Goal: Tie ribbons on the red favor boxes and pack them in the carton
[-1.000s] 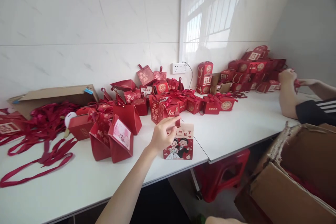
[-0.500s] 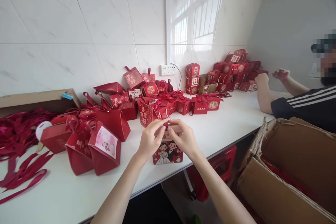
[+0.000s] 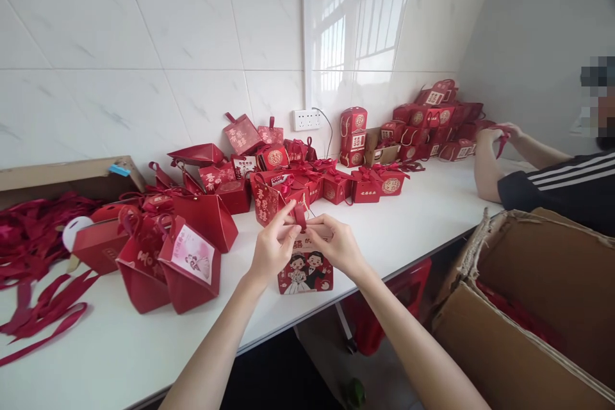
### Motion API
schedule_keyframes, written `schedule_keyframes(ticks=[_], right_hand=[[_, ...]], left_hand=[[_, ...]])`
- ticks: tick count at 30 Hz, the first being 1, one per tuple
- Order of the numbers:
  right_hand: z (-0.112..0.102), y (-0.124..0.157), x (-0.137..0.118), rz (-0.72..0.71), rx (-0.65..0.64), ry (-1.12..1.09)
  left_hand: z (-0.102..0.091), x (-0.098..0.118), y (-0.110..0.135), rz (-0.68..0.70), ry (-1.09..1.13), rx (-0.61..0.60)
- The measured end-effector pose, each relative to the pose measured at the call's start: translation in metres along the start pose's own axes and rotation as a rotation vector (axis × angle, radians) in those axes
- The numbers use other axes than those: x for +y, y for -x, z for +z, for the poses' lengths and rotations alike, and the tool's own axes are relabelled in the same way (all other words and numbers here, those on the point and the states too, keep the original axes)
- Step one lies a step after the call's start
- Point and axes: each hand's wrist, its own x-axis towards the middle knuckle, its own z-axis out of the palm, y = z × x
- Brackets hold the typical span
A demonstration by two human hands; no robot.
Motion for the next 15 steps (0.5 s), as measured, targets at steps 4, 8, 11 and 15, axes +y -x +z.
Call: schedule_keyframes(ticks=[4,8,11,15], right_hand=[[0.0,0.0,-0.001,0.021,0.009,-0.111],[-0.016,0.009,0.002,0.08,0.161,-0.196],[-0.031,0.027,0.01,0.115,0.403,-0.337],[-0.042,0.054,0.018,0.118,0.634,-0.548]], left_hand=[[-0.007,-0.012,0.017,-0.054,0.019,0.097],[-0.014,-0.028,0.05,-0.261,0.06,0.065],[-0.006,-0.022,0.07,-0.384,0.137,-0.016],[0.018,0.011,0.073,-0.349,0.431,-0.129]])
